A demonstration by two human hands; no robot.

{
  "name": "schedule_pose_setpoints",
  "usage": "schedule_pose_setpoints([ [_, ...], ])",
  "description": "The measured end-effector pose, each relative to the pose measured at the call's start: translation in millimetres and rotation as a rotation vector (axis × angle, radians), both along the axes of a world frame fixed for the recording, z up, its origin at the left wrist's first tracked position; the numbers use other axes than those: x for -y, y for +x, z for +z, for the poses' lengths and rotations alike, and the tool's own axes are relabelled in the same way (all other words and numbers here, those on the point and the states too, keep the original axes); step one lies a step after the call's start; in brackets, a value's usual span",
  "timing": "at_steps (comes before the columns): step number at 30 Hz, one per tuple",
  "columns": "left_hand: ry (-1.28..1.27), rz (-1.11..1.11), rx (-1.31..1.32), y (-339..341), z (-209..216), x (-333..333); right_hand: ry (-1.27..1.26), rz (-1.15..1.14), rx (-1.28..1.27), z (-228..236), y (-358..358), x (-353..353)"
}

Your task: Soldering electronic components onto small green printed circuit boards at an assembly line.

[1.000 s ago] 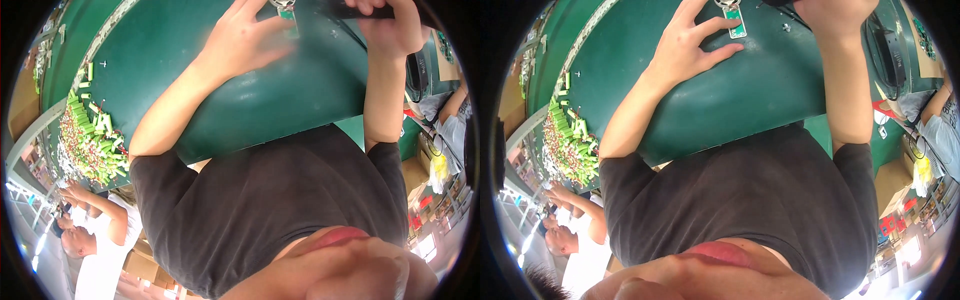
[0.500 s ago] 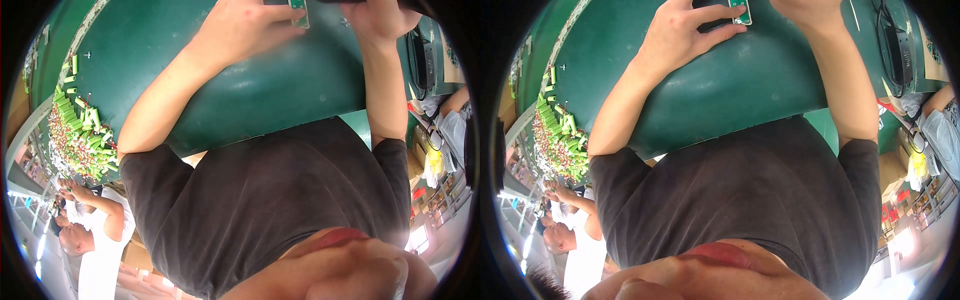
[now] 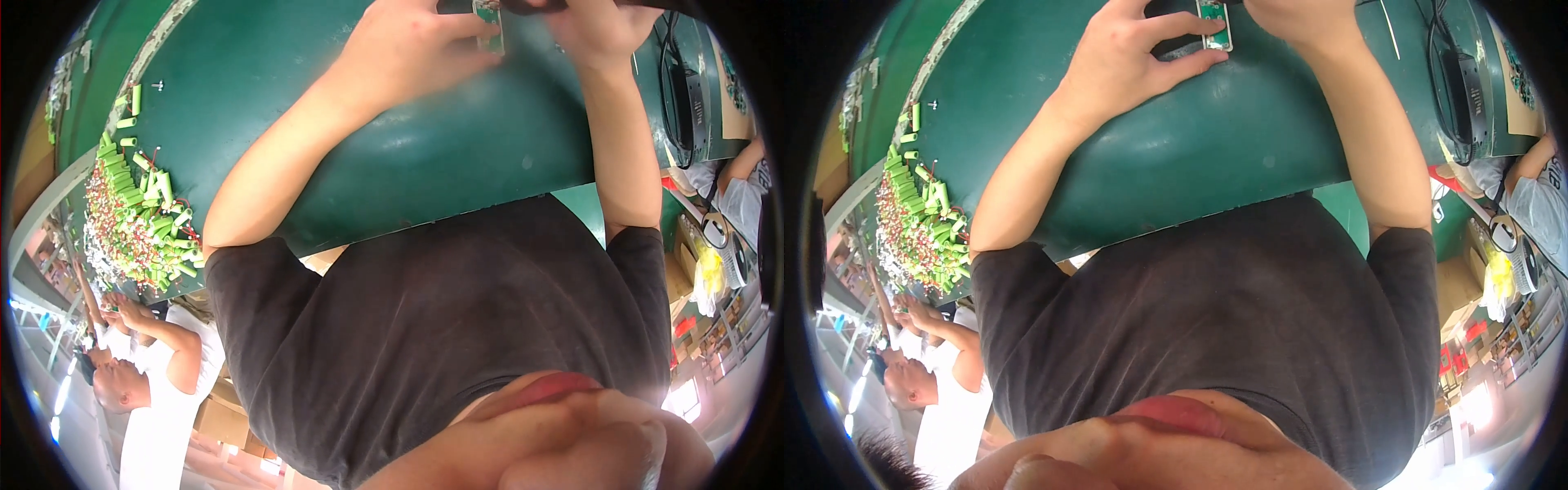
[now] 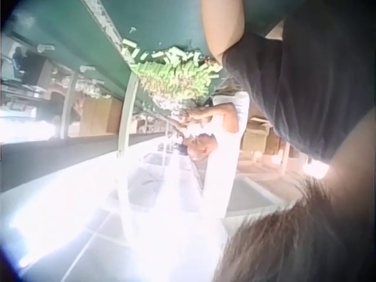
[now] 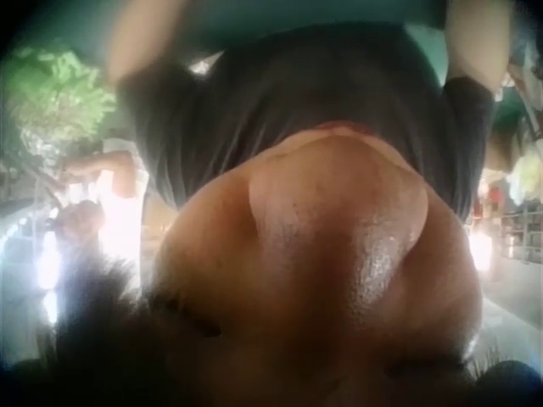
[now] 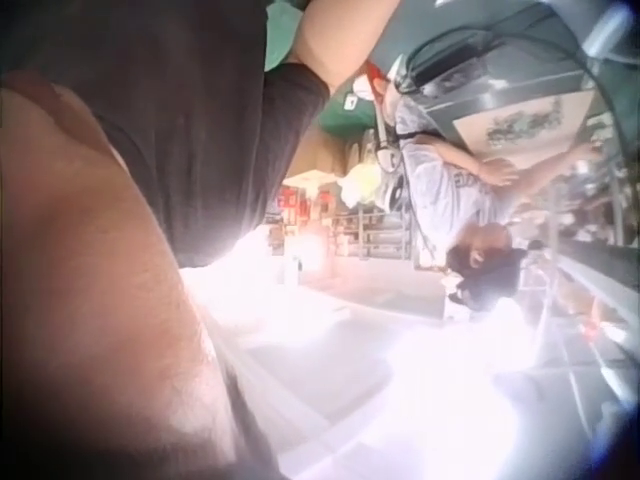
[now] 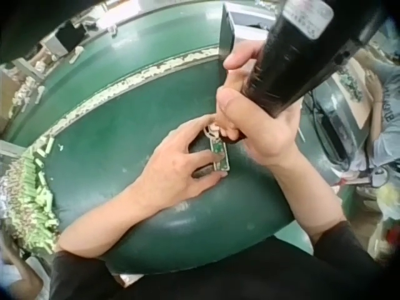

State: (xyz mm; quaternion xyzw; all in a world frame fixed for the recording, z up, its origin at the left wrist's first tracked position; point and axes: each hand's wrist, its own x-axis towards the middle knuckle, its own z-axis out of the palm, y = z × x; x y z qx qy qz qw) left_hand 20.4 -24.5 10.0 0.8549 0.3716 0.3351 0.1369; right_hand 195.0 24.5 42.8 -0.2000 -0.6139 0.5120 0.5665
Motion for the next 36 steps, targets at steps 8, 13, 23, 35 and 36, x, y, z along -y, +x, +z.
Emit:
schedule_pose_setpoints([
  [8, 0.081, 0.308, -0.043, -48.2, -2.9, -102.0, -0.086, -0.002, -0.036, 1.9, 8.4, 5.9],
  [13, -0.005, 0.523, 0.286, -87.0, -16.4, -175.1, -0.041, 0.019, -0.011, -6.0, 8.2, 1.4],
  [23, 0.269, 0.572, -0.015, -92.2, -38.1, -176.4, 0.104, -0.02, 0.128, -23.5, 9.2, -7.5],
  [35, 0.201, 0.531, 0.136, -95.4, -41.3, -175.3, 0.018, 0.066, 0.03, -28.1, 9.0, -5.0],
  [36, 0.217, 0.522, 0.133, -95.7, -41.0, -175.4, 0.06, 0.062, 0.032, -28.4, 8.8, -5.4],
])
